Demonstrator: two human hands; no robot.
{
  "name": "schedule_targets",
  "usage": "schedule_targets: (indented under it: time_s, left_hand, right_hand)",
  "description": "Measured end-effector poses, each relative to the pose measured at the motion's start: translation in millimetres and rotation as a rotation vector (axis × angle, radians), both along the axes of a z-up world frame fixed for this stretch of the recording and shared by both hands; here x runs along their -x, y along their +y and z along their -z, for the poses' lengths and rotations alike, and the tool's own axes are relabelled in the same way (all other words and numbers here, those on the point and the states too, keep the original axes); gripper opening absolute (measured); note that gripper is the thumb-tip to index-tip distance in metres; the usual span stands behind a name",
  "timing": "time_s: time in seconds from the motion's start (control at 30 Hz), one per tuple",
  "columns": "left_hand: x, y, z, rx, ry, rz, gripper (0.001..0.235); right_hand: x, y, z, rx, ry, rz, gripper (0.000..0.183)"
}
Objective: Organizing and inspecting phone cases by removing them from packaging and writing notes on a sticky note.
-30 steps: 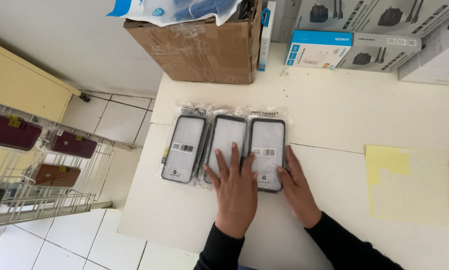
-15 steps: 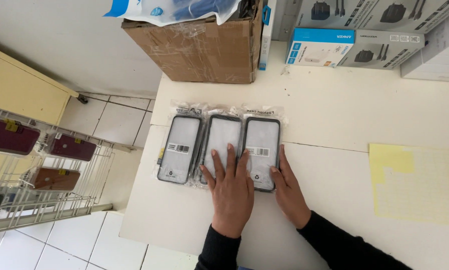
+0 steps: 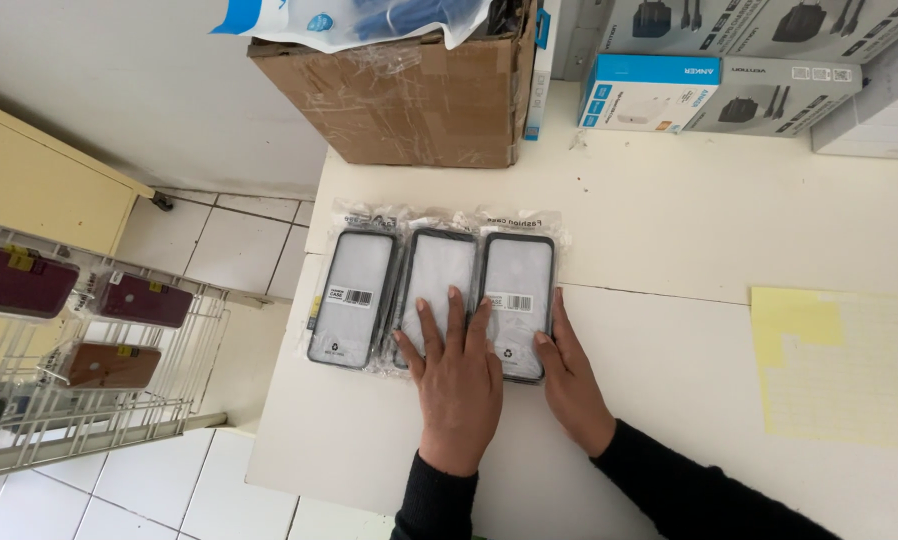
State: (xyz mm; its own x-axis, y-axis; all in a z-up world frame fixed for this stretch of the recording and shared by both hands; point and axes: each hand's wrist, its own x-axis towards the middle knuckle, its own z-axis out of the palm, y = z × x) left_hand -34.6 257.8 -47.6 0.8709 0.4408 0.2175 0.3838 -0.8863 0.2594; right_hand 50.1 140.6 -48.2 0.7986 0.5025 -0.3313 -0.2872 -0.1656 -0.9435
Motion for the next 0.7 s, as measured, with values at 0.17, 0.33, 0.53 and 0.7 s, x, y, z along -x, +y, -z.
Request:
schedule_targets:
  time_s: [0.17,0.33,0.53,0.7]
  left_hand:
    - [1.5,4.6,-5.1,0.004,-0.017,0.0,0.054]
    - [1.5,10.4,-2.9,-0.009,-0.005,-0.01,0.056]
    - [1.2,12.3,-1.9,-0.061,-0.004,-0.017,0.057]
    - [-0.7,10.2,-0.2,-0.067,-0.032,-0.037,0.053]
  right_hand:
    - [1.7,5.6,1.6,0.016,-0.013,0.001,0.068]
    - [1.8,12.6,-0.9,-0.013,-0.006,-0.003,0.069]
    - [2.1,14.4,5.2,0.037,-0.073,-0.023,0.068]
    - [2.7,14.3,6.1,0.037,-0.124,-0.034,0.068]
